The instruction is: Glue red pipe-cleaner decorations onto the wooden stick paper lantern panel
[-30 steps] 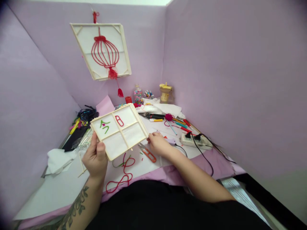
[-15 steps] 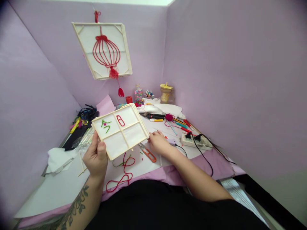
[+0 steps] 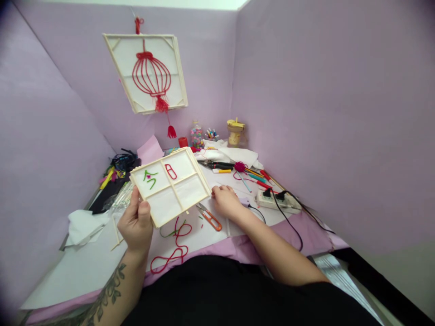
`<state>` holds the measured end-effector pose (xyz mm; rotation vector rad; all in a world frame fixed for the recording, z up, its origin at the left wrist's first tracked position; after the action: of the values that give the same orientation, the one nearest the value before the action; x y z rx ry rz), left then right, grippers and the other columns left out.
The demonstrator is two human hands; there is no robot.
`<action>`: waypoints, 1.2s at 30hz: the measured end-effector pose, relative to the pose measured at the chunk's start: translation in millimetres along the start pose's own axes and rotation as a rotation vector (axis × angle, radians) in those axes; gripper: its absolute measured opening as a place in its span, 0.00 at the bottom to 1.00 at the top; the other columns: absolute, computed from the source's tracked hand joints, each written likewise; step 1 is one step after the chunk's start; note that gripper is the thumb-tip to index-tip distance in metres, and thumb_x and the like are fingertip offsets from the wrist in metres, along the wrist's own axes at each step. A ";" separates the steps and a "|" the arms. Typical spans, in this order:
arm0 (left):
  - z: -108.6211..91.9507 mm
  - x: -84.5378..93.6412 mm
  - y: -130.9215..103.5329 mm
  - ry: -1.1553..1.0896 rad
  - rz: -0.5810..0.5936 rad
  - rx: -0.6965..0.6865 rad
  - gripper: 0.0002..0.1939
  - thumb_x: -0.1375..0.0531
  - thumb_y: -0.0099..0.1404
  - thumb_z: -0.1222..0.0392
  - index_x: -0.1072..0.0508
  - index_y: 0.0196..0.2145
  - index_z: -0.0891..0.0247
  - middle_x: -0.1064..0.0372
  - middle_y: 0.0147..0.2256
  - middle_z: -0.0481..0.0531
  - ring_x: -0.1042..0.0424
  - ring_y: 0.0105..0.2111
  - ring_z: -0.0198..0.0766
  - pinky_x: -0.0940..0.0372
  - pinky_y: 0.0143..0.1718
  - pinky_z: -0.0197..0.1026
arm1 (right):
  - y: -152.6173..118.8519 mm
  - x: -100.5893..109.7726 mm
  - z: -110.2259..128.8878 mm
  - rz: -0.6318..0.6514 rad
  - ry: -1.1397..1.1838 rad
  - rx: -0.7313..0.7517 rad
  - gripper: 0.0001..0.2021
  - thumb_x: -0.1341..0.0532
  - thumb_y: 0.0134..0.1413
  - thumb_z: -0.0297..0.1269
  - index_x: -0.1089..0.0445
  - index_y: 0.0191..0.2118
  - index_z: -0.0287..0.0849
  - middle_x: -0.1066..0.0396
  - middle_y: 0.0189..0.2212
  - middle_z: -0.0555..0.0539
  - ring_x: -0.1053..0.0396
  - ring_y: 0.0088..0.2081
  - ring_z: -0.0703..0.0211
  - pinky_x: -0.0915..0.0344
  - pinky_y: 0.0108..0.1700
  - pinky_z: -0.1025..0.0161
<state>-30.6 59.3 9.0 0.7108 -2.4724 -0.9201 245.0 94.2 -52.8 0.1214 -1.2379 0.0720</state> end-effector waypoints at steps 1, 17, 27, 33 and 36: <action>0.2 -0.1 0.0 0.001 0.002 0.000 0.26 0.43 0.64 0.49 0.29 0.56 0.65 0.22 0.40 0.56 0.26 0.37 0.38 0.32 0.41 0.38 | 0.2 -0.3 -0.2 -0.002 0.005 -0.001 0.19 0.48 0.52 0.24 0.33 0.50 0.38 0.30 0.46 0.38 0.38 0.51 0.49 0.49 0.55 0.57; -40.3 -3.3 -4.1 0.036 0.101 -0.508 0.23 0.44 0.68 0.57 0.32 0.59 0.63 0.24 0.31 0.53 0.29 0.26 0.33 0.33 0.31 0.34 | -50.8 47.9 3.1 -0.208 0.876 0.099 0.18 0.39 0.55 0.50 0.25 0.45 0.45 0.24 0.43 0.45 0.27 0.42 0.50 0.30 0.45 0.55; -42.2 2.0 23.1 0.138 0.276 -0.442 0.26 0.48 0.70 0.54 0.41 0.64 0.63 0.32 0.26 0.47 0.34 0.24 0.31 0.36 0.30 0.33 | -43.5 44.1 9.6 -0.262 0.927 -0.001 0.18 0.37 0.52 0.50 0.26 0.43 0.43 0.23 0.38 0.43 0.27 0.37 0.51 0.30 0.39 0.55; -14.7 -32.8 62.0 0.187 0.441 -0.288 0.31 0.51 0.71 0.51 0.49 0.67 0.67 0.27 0.34 0.54 0.29 0.32 0.38 0.35 0.38 0.38 | 6.4 72.4 22.5 -0.379 0.631 0.081 0.11 0.40 0.51 0.44 0.30 0.36 0.42 0.27 0.32 0.46 0.32 0.32 0.56 0.35 0.34 0.60; 11.1 -53.3 75.7 0.244 0.518 -0.159 0.36 0.51 0.70 0.53 0.60 0.69 0.69 0.27 0.37 0.56 0.28 0.32 0.39 0.35 0.37 0.39 | 41.8 72.8 29.4 -0.349 0.422 0.109 0.07 0.39 0.48 0.39 0.35 0.32 0.42 0.29 0.30 0.47 0.32 0.32 0.57 0.38 0.34 0.62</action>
<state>-18.5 145.3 43.0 0.1036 -2.1752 -0.7629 236.2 130.9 27.7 0.3949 -0.7778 -0.1337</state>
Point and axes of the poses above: each hand's wrist, its own y-axis towards the middle knuckle, its own x-axis out of the back of the hand, z = x × y, the point moved 5 cm from there along y, towards the middle knuckle
